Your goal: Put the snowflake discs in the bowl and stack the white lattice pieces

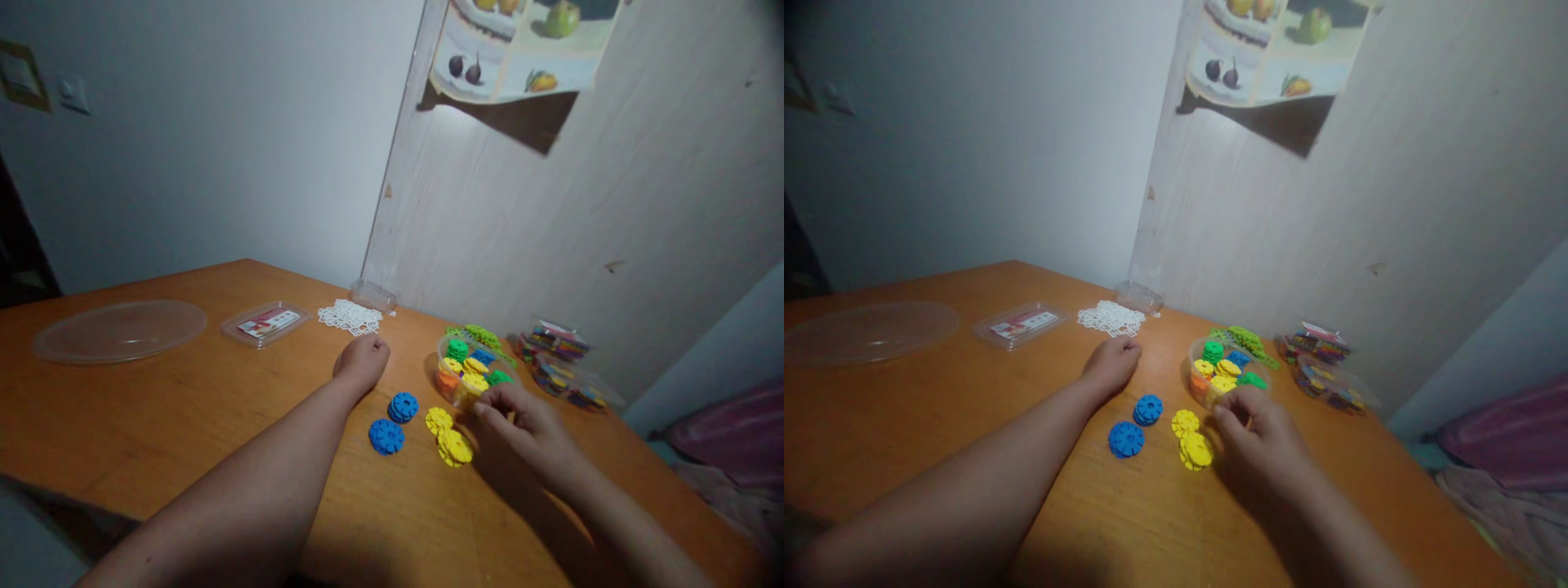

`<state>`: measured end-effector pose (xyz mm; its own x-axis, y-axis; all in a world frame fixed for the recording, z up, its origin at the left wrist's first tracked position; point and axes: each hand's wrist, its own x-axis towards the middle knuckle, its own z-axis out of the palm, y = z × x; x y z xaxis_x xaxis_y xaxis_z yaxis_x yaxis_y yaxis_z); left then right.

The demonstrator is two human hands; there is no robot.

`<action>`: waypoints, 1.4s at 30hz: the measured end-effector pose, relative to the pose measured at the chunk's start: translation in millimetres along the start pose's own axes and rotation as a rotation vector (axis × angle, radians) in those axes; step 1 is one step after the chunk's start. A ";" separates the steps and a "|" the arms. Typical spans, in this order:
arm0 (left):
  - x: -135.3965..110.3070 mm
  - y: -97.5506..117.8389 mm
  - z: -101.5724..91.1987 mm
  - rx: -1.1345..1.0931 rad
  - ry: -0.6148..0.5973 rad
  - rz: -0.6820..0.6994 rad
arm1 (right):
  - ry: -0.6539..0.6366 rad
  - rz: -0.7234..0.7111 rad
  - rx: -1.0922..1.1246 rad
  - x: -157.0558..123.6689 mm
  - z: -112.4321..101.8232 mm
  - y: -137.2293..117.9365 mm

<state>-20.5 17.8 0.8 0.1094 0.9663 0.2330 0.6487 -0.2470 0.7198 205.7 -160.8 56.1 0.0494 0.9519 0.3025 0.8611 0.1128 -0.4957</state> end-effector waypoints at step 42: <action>0.4 -2.0 0.8 -0.028 0.011 0.015 | 0.133 0.037 -0.006 30.8 -4.4 9.4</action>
<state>-21.1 18.7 -1.1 0.1107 0.9618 0.2504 0.6260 -0.2632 0.7340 217.6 -131.6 64.4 0.1473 0.9089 0.3901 0.8607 0.0766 -0.5033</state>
